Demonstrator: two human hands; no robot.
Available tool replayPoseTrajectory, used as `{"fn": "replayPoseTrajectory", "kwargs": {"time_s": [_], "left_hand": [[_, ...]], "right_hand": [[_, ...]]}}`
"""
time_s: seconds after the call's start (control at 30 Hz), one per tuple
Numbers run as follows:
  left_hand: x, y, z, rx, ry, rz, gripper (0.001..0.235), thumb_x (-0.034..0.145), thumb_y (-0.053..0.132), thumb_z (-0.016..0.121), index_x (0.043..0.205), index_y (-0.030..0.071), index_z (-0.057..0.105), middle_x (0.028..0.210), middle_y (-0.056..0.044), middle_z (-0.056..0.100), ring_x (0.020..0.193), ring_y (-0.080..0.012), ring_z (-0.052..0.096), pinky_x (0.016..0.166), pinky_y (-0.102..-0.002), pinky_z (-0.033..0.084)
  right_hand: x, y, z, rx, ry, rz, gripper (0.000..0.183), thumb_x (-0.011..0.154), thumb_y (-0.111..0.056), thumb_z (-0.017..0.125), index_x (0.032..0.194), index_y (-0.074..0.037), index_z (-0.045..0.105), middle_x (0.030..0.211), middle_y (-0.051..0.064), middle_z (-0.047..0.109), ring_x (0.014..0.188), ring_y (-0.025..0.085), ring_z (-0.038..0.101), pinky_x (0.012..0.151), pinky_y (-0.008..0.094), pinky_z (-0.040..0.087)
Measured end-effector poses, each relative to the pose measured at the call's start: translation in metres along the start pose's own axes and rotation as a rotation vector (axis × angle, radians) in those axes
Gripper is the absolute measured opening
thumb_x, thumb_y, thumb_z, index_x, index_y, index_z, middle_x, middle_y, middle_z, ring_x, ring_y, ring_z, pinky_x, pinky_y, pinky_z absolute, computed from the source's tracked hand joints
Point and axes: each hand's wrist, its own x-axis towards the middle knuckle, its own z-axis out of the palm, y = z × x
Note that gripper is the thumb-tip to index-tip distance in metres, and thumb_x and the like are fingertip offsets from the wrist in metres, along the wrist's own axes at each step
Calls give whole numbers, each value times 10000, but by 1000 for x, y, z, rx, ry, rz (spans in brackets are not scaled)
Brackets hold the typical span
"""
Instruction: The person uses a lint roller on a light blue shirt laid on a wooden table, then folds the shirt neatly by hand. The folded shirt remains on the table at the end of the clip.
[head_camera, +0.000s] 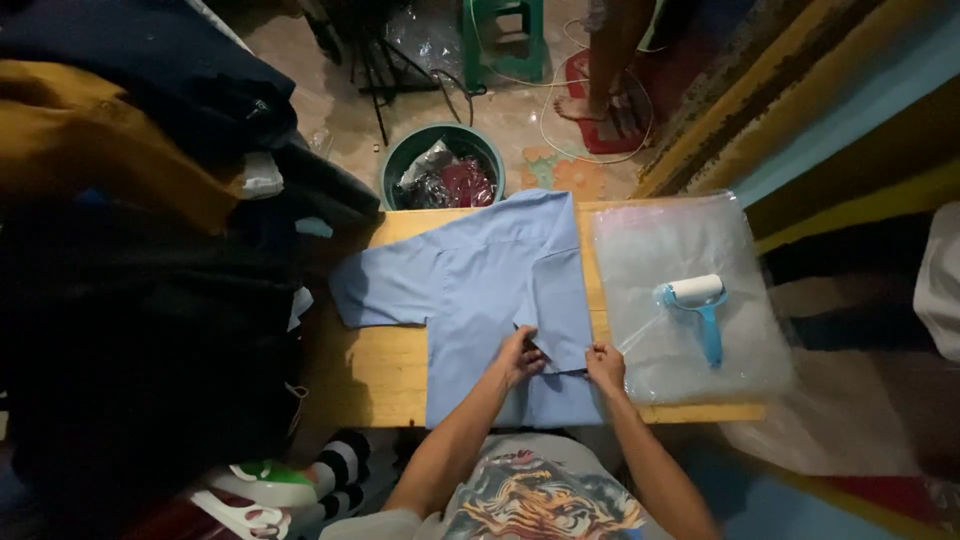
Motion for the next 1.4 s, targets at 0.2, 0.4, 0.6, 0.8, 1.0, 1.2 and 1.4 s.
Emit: {"fn": "replayPoseTrajectory", "kwargs": {"time_s": [0.2,0.4,0.6,0.8,1.0,1.2,1.4], "left_hand": [[-7,12,-4,96,0,97,698,891,482,812,1374,54,548,1078,-153,563,827,-301,683,702,-455,612],[62,6,-41,362,174,235,259,834,167,783,1077,94,732,870,-90,662,614,-240,692,514,-426,650],[-8,39,-14,194,224,159,648,853,357,820,1384,55,603,1451,-295,524,1292,-457,584,878,-505,602],[-24,51,-1,92,420,189,625,826,295,845,1369,65,638,1424,-307,540,1229,-476,616,930,-569,590],[-11,35,-5,37,484,221,627,830,313,810,1346,4,634,1406,-327,551,1262,-521,570,899,-579,588],[40,28,-40,446,555,344,305,813,324,802,1012,93,801,1016,-187,745,946,-383,729,657,-454,662],[-61,52,-1,1208,495,994,491,850,193,759,1283,99,547,1160,-151,600,1111,-402,641,928,-535,521]], "right_hand": [[-29,-35,-20,77,-22,34,335,864,-313,701,1158,-161,750,955,74,790,935,304,749,782,456,605],[-47,-59,-33,267,-38,33,348,908,-149,663,1187,57,685,934,231,745,730,355,738,547,469,628],[-30,-36,-24,159,-36,28,370,868,-273,721,1175,-66,721,915,115,775,689,273,757,596,425,637],[-47,-47,-31,182,28,-19,320,908,-187,711,1182,-22,717,848,121,749,738,274,737,622,446,601],[-67,-67,-43,135,-4,-28,332,907,-215,693,1183,-32,715,908,126,763,862,321,741,739,476,581],[-67,-71,-49,-7,-9,-53,433,897,-278,728,1256,-40,688,1020,169,763,987,381,740,791,512,602],[-102,-116,-66,-230,7,-132,507,917,-289,669,1347,-37,578,1235,236,615,1209,468,612,976,568,517]]}}
